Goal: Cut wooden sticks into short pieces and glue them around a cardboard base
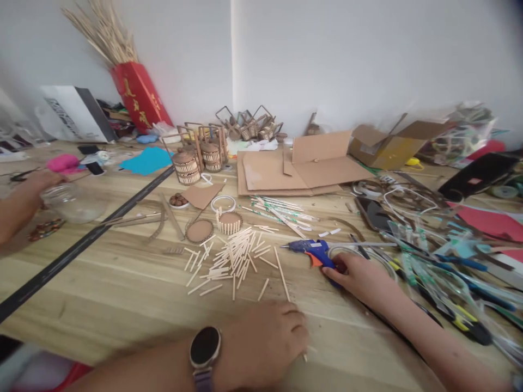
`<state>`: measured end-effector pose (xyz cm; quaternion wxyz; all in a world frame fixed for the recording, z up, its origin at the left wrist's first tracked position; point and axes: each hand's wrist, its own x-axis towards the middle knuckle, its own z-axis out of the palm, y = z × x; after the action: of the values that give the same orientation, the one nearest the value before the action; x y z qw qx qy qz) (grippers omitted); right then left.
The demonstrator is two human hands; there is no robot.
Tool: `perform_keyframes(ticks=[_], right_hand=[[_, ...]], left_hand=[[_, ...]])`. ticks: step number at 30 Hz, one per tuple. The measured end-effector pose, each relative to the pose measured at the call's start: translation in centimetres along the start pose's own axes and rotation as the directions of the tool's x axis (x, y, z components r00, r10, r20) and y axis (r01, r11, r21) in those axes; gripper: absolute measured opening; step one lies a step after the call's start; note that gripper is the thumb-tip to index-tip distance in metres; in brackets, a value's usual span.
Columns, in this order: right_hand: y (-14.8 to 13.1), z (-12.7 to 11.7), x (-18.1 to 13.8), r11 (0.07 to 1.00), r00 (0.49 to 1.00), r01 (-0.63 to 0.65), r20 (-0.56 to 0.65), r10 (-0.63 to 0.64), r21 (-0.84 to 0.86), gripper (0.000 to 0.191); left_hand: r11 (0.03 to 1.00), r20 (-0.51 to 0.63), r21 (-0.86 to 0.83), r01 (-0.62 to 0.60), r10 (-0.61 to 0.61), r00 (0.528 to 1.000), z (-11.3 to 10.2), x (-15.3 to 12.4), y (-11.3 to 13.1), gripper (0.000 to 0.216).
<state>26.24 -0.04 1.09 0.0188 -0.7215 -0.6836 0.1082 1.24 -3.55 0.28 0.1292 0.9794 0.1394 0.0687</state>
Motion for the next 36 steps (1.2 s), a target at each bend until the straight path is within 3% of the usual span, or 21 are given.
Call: perform_keyframes(ticks=[5, 8, 10, 12, 15, 18, 21, 23, 27, 33, 36], right_hand=[[0.0, -0.1, 0.2, 1.0, 0.999, -0.02, -0.029, 0.02, -0.013, 0.023], [0.1, -0.4, -0.1, 0.999, 0.998, -0.041, -0.056, 0.041, 0.006, 0.024], [0.2, -0.7, -0.5, 0.993, 0.994, -0.058, -0.088, 0.067, 0.098, 0.023], [0.3, -0.9, -1.0, 0.965, 0.988, -0.067, -0.12, 0.1, 0.255, 0.023], [-0.1, -0.9, -1.9, 0.856, 0.968, -0.002, -0.213, 0.131, 0.517, 0.025], [-0.7, -0.8, -2.6, 0.679, 0.943, 0.09, -0.282, 0.179, 0.729, 0.031], [-0.8, -0.6, -3.0, 0.533, 0.958, 0.094, -0.223, 0.182, 0.841, 0.034], [-0.3, -0.4, -3.2, 0.532, 0.978, 0.077, -0.169, 0.126, 0.843, 0.033], [0.9, 0.4, -3.4, 0.58, 0.989, 0.046, -0.118, 0.088, 0.813, 0.032], [0.4, 0.7, -3.2, 0.387, 0.997, 0.051, -0.07, 0.034, 0.921, 0.032], [0.4, 0.5, -3.1, 0.431, 0.993, 0.057, -0.094, 0.067, 0.9, 0.027]], left_hand=[[0.993, -0.037, 0.003, 0.122, -0.121, 0.992, -0.3, -0.8, -0.4, 0.017], [0.959, -0.14, 0.013, 0.284, -0.28, 0.95, -1.1, -1.6, -1.3, 0.02], [0.899, -0.3, 0.07, 0.432, -0.394, 0.869, -2.0, -2.3, -2.8, 0.028], [0.801, -0.449, 0.121, 0.587, -0.483, 0.752, -2.9, -2.9, -4.9, 0.036], [0.668, -0.612, 0.16, 0.727, -0.511, 0.604, -4.1, -3.4, -8.7, 0.029], [0.555, -0.657, 0.066, 0.829, -0.601, 0.455, -4.4, -3.1, -11.9, 0.035], [0.519, -0.632, -0.018, 0.854, -0.668, 0.392, -3.9, -2.2, -13.7, 0.043], [0.543, -0.621, -0.031, 0.839, -0.669, 0.409, -3.6, -1.6, -14.1, 0.033], [0.587, -0.583, 0.045, 0.808, -0.641, 0.498, -3.3, -1.2, -14.1, 0.01], [0.585, -0.544, 0.072, 0.808, -0.655, 0.524, -4.5, -1.2, -13.9, 0.012], [0.617, -0.561, 0.084, 0.783, -0.62, 0.549, -5.9, -0.5, -12.4, 0.011]])
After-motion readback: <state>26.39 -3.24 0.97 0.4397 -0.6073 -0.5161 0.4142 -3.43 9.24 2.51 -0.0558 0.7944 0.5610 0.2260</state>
